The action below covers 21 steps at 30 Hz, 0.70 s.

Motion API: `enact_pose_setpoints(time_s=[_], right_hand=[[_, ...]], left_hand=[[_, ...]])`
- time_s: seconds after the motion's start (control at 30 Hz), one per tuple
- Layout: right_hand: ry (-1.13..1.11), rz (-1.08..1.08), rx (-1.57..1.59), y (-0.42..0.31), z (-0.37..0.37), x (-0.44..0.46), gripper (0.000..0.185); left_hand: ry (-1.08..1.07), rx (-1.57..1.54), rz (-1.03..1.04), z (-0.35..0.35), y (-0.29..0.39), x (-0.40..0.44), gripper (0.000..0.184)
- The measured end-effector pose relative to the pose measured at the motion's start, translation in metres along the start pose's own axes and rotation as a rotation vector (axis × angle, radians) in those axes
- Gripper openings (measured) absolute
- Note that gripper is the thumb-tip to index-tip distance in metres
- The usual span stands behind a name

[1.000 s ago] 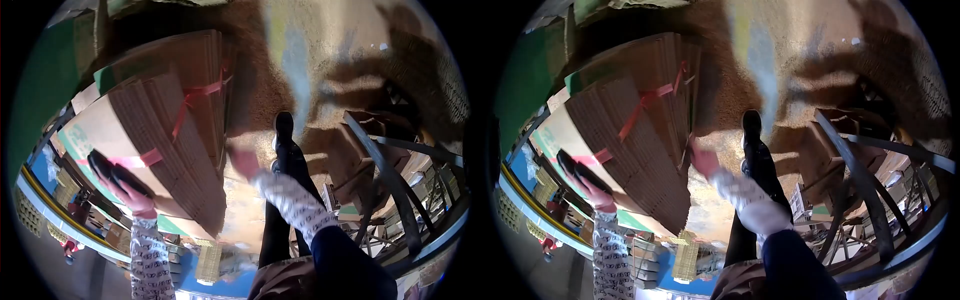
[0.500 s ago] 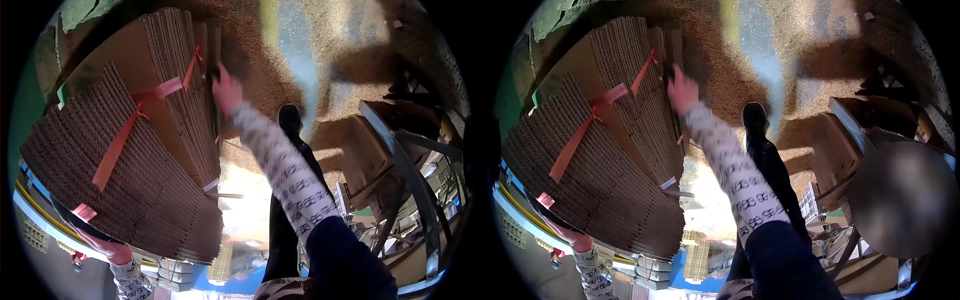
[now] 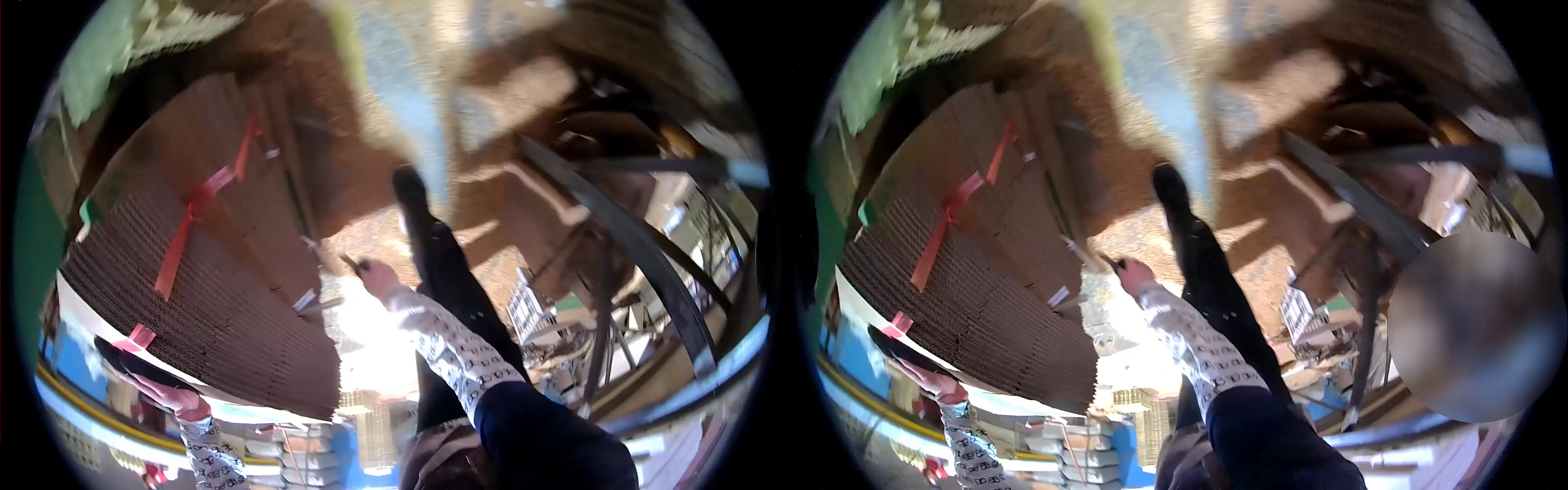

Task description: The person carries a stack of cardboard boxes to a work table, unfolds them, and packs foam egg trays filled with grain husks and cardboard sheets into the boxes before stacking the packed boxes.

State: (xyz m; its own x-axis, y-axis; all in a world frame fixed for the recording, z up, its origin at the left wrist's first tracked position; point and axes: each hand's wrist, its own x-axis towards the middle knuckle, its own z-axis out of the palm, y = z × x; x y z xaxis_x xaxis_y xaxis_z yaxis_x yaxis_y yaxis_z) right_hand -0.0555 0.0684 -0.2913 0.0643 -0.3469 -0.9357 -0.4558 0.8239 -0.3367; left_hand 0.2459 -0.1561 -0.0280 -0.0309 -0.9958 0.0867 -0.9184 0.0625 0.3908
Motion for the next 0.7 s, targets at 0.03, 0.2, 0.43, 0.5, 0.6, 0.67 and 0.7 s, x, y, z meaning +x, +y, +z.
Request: enact_pose_setpoints(time_s=[0.03,0.2,0.43,0.5,0.6,0.67,0.7], right_hand=[[0.011,-0.008,0.307,-0.023,-0.032,0.007,0.026],[0.375,-0.178,1.026,-0.061,-0.158,-0.069,0.017],[0.597,0.145,1.474,0.11,-0.194,-0.22,0.029],[0.668,0.245,1.527,0.123,-0.207,-0.269,0.028],[0.815,0.24,1.657,0.146,-0.205,-0.299,0.025],[0.906,0.172,1.84,0.173,-0.199,-0.29,0.029],[1.108,0.153,0.919,0.186,-0.196,-0.287,0.029]], left_hand=[[-0.004,0.243,0.252,-0.001,-0.001,0.003,0.055],[0.159,0.108,-0.268,0.019,0.037,0.018,0.065],[0.08,0.309,-0.124,0.016,0.053,0.026,0.068],[0.049,0.369,-0.148,0.015,0.008,0.021,0.069],[0.014,0.45,-0.205,0.014,0.038,0.025,0.063],[0.021,0.405,-0.311,0.018,0.006,0.022,0.07],[0.031,0.495,-0.28,0.017,0.0,0.022,0.063]])
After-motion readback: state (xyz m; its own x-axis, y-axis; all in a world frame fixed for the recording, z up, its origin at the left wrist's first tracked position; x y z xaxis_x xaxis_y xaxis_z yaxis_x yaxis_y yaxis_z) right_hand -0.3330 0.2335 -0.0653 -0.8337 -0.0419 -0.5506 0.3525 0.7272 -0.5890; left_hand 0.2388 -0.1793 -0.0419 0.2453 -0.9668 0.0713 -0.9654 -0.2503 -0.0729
